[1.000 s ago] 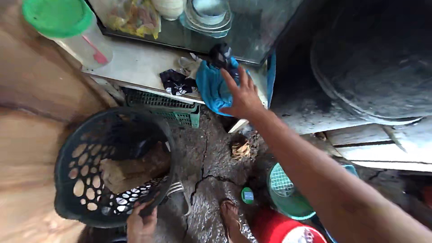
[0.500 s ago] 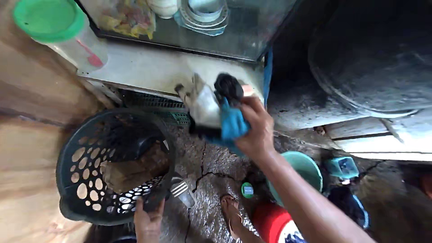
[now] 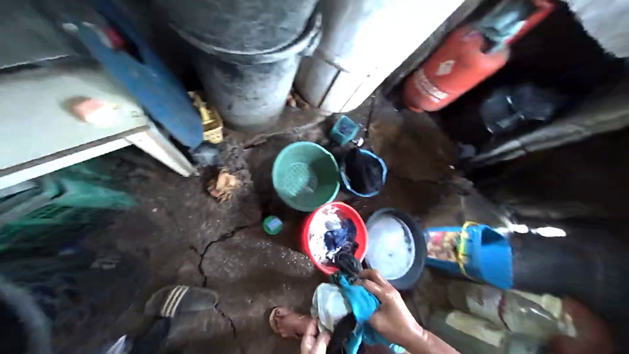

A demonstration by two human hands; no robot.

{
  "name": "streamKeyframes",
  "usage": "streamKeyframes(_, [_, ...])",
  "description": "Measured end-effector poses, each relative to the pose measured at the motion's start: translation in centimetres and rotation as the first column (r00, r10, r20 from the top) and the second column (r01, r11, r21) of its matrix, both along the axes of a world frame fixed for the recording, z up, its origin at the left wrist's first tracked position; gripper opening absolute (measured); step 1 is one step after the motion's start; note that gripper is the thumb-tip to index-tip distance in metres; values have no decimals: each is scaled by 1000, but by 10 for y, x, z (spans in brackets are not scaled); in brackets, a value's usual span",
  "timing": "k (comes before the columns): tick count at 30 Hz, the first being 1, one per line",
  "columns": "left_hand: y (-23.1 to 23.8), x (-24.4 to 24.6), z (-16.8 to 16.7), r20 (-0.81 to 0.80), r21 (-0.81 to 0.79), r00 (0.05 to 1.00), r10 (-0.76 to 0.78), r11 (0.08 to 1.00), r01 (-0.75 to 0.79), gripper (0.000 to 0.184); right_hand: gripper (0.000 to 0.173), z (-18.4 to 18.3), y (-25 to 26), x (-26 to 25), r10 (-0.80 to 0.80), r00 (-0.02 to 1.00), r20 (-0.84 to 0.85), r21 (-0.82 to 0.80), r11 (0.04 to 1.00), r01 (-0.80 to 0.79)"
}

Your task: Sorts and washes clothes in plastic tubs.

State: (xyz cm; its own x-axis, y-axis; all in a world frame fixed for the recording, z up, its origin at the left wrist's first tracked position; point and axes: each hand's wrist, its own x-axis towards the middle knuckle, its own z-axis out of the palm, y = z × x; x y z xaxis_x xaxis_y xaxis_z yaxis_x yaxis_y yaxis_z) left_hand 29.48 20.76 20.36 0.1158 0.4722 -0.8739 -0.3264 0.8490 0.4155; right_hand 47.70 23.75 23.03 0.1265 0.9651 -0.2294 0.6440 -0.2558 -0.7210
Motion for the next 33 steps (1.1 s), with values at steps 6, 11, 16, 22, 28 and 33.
streamKeyframes(6, [55,74,-47,-239,213,899,-366,884,416,33,69,-52,26,82,-7,993,-117,-294,955,-28])
streamKeyframes(11, [79,137,-160,-646,132,567,-511,657,743,55,59,-183,71,136,168,978,-125,-586,783,-209])
streamKeyframes(16, [76,190,-253,-851,-122,65,-521,315,941,98,89,-279,85,138,261,964,-47,-729,651,-212])
streamKeyframes(22, [104,213,-296,-518,-460,-133,-845,145,876,98,69,-332,83,138,277,957,-81,-762,602,-239])
streamKeyframes(28, [80,207,-329,-331,-547,-21,-943,173,819,47,47,-338,44,134,25,949,-314,-794,541,-277])
streamKeyframes(33, [72,207,-325,-191,-649,-269,-944,-84,756,55,45,-352,22,125,-78,966,-245,-899,391,-197])
